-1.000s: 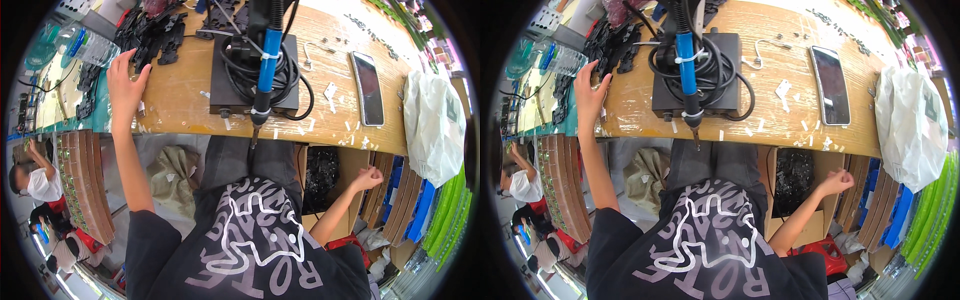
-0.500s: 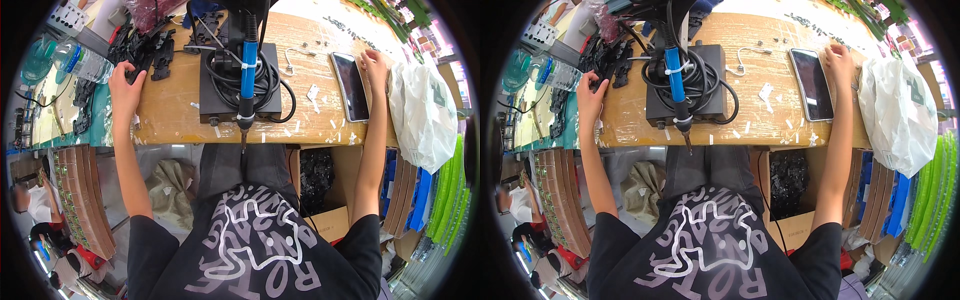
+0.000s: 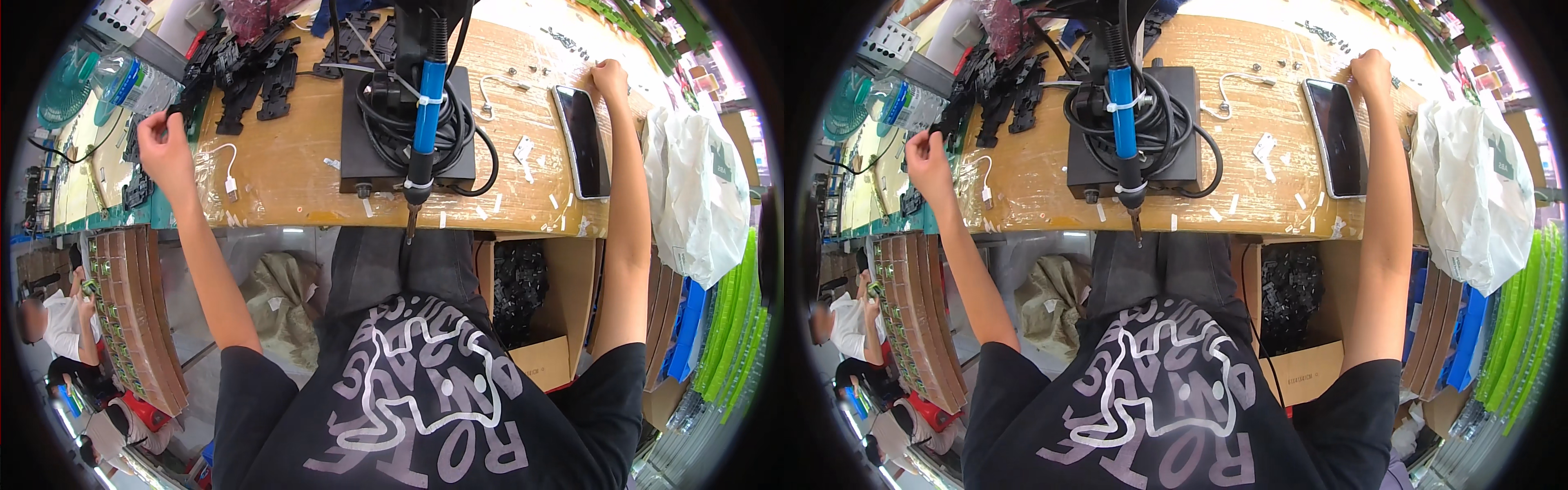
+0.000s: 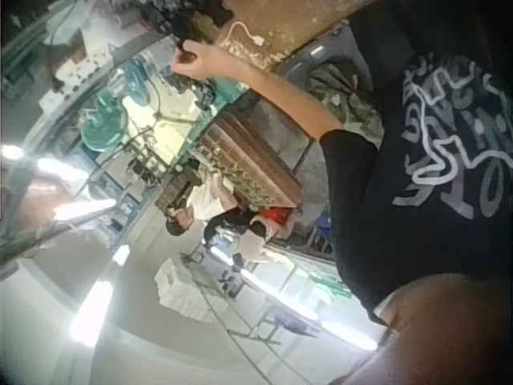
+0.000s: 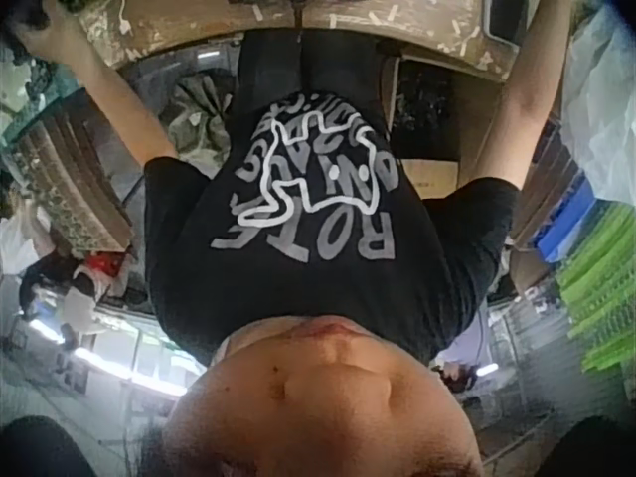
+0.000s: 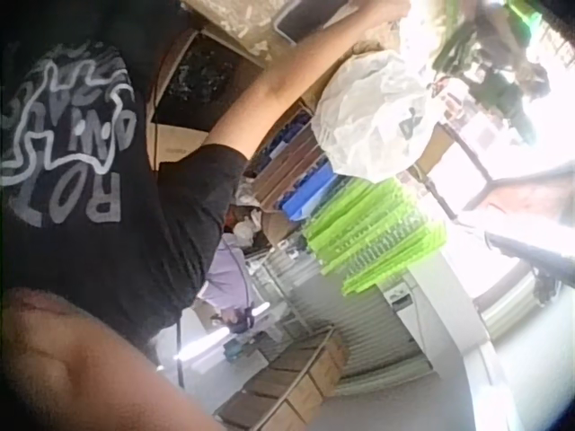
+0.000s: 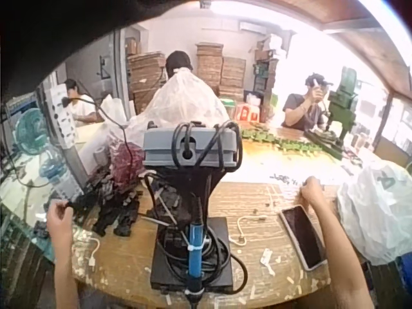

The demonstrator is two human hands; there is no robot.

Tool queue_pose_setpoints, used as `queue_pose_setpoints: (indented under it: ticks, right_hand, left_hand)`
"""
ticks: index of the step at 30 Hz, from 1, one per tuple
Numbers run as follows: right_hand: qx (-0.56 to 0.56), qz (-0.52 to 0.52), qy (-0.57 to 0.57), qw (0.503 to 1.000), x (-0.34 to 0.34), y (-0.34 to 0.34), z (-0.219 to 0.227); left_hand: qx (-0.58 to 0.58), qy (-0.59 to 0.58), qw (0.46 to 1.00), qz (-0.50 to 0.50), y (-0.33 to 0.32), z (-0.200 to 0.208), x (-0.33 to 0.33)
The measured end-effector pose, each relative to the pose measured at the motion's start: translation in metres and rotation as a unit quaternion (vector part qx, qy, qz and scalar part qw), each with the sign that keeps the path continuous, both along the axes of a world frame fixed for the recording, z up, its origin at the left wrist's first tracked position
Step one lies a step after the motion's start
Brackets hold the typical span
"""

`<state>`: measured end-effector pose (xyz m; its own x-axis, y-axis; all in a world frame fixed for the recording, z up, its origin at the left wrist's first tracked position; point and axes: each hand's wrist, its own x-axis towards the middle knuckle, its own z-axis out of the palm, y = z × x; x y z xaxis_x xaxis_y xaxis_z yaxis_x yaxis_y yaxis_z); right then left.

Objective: The person repeatedly picks up small black plastic components and inserts them into a larger black plastic housing on a workbench. They handle the parts one at a time, aligning and seating them into the housing, then placing the assembled unit on the table. The process is repeated multiple times with similar components.

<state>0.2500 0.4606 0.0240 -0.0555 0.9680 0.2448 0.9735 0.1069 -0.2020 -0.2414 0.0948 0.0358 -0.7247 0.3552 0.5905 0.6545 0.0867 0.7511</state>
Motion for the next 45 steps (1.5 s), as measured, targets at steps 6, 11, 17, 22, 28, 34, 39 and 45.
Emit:
queue_pose_setpoints:
  ticks: [6, 11, 17, 22, 28, 34, 39, 45]
  right_hand:
    - [0.045, 0.032, 0.025, 0.998, 0.024, -0.019, -0.006]
    - [0.088, 0.027, 0.345, 0.934, 0.012, -0.086, 0.020]
    - [0.167, 0.092, 0.553, 0.811, -0.028, -0.223, 0.050]
    - [0.134, 0.131, 0.636, 0.748, -0.065, -0.308, 0.044]
    - [-0.071, 0.227, 0.681, 0.693, -0.087, -0.366, 0.020]
    - [-0.160, 0.293, 0.675, 0.658, -0.091, -0.383, 0.016]
    - [-0.196, 0.295, 0.701, 0.619, -0.094, -0.384, 0.010]
    - [-0.329, 0.263, 0.751, 0.508, -0.098, -0.400, 0.004]
  left_hand:
    - [0.122, -0.095, 0.988, -0.005, -0.021, -0.002, -0.003]
    - [0.193, -0.210, 0.957, -0.057, -0.041, 0.006, 0.007]
    - [0.305, -0.544, 0.729, -0.283, -0.066, 0.015, 0.045]
    - [0.347, -0.763, 0.396, -0.374, -0.077, 0.012, 0.123]
    - [0.232, -0.822, 0.205, -0.479, -0.093, 0.001, 0.196]
    - [0.092, -0.860, 0.147, -0.480, -0.099, 0.012, 0.234]
    - [0.130, -0.745, 0.324, -0.568, -0.097, 0.005, 0.244]
    - [0.251, -0.593, 0.586, -0.492, -0.089, 0.013, 0.235]
